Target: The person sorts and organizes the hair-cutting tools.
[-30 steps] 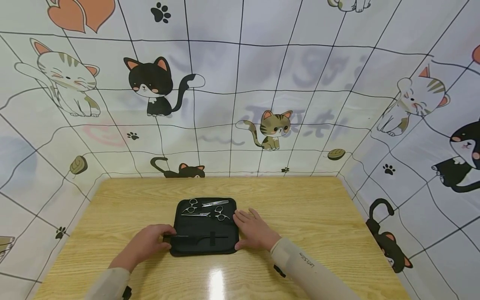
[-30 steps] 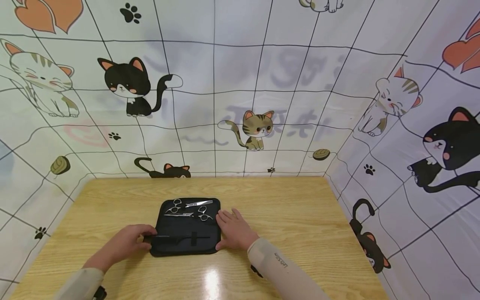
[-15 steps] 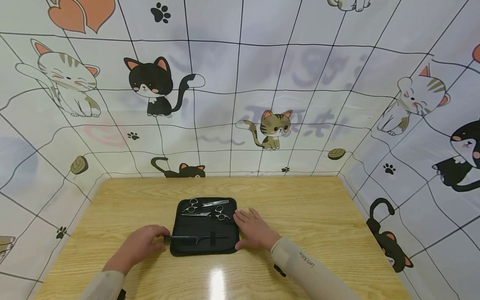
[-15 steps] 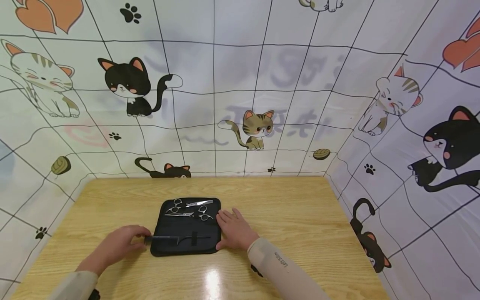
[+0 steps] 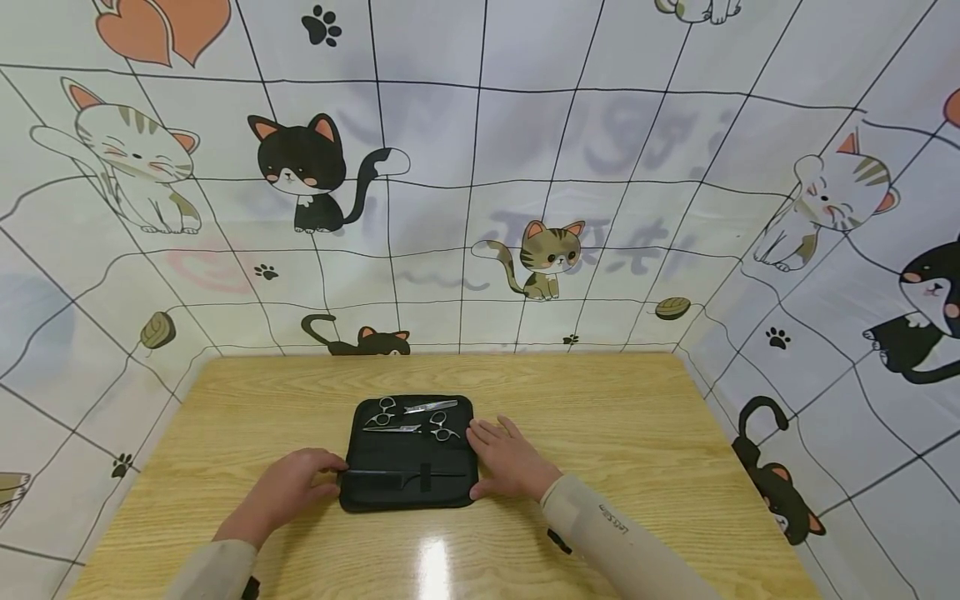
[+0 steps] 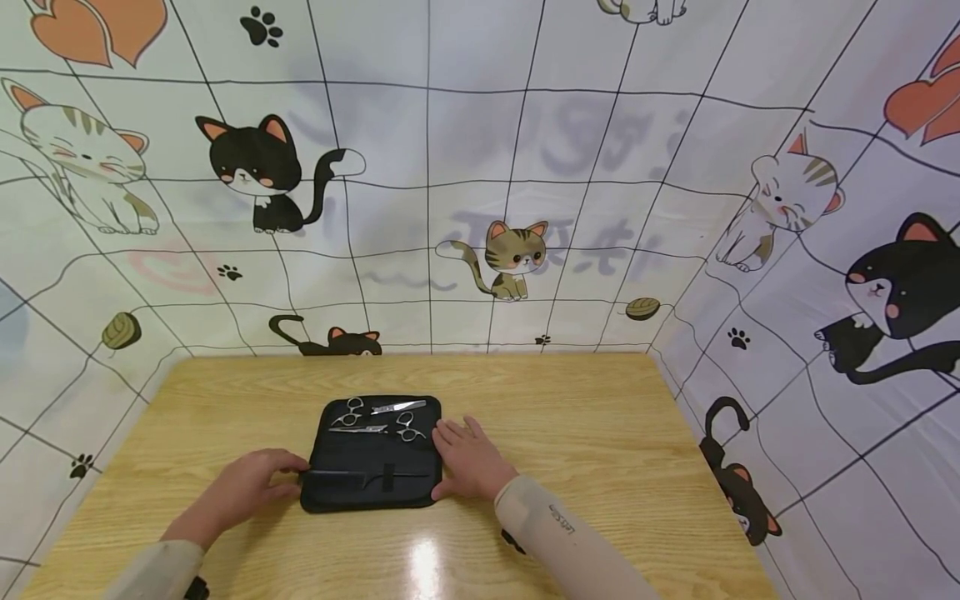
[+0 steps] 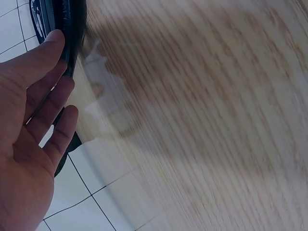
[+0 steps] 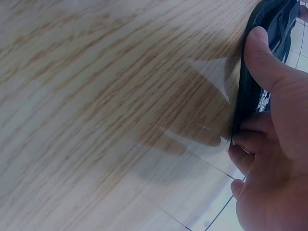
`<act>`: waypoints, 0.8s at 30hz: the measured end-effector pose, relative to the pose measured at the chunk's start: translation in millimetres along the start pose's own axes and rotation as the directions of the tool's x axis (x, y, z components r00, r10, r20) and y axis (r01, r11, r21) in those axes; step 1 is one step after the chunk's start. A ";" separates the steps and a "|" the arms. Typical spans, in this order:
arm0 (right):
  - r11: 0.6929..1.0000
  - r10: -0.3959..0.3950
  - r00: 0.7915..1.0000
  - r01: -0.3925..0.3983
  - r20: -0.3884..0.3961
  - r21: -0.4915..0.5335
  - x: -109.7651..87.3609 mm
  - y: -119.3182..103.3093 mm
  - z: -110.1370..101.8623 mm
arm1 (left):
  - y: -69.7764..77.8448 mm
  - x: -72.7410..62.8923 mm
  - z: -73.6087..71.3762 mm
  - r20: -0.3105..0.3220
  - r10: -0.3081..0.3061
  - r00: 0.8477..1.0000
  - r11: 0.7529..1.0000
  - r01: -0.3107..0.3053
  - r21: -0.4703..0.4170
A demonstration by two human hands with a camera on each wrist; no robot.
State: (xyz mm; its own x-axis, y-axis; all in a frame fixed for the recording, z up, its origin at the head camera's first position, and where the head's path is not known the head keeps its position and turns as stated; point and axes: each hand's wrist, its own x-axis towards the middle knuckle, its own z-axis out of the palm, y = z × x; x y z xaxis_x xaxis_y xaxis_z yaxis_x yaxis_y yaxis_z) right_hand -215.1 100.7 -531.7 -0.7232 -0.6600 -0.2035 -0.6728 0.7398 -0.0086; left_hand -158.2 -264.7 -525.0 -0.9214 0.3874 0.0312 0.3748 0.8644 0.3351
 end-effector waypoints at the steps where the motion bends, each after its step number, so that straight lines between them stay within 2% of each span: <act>1: 1.000 0.000 1.000 0.000 0.001 0.000 -0.1 0.0 -0.1 | 0.4 0.6 0.4 0.002 0.003 1.000 1.000 -0.003 0.001; 7: 1.000 0.000 1.000 0.000 0.001 0.008 -0.1 0.6 0.5 | 4.5 4.0 2.4 0.023 -0.023 0.999 1.000 0.022 0.007; 14: 1.000 0.000 1.000 0.000 0.004 0.006 1.6 1.8 3.7 | 9.3 6.6 2.4 0.054 -0.090 0.995 0.996 0.091 -0.011; 24: 1.000 0.003 1.000 -0.003 0.007 0.003 2.2 1.3 3.3 | 8.4 7.5 3.0 0.020 -0.021 1.000 1.000 0.021 -0.001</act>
State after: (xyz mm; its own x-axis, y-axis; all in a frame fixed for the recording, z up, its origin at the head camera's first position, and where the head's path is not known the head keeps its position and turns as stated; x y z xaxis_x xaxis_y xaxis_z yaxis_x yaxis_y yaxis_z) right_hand -217.0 100.6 -535.5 -0.7244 -0.6565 -0.2101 -0.6698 0.7424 -0.0105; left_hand -161.7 -253.6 -524.8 -0.9269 0.3753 0.0048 0.3550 0.8724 0.3362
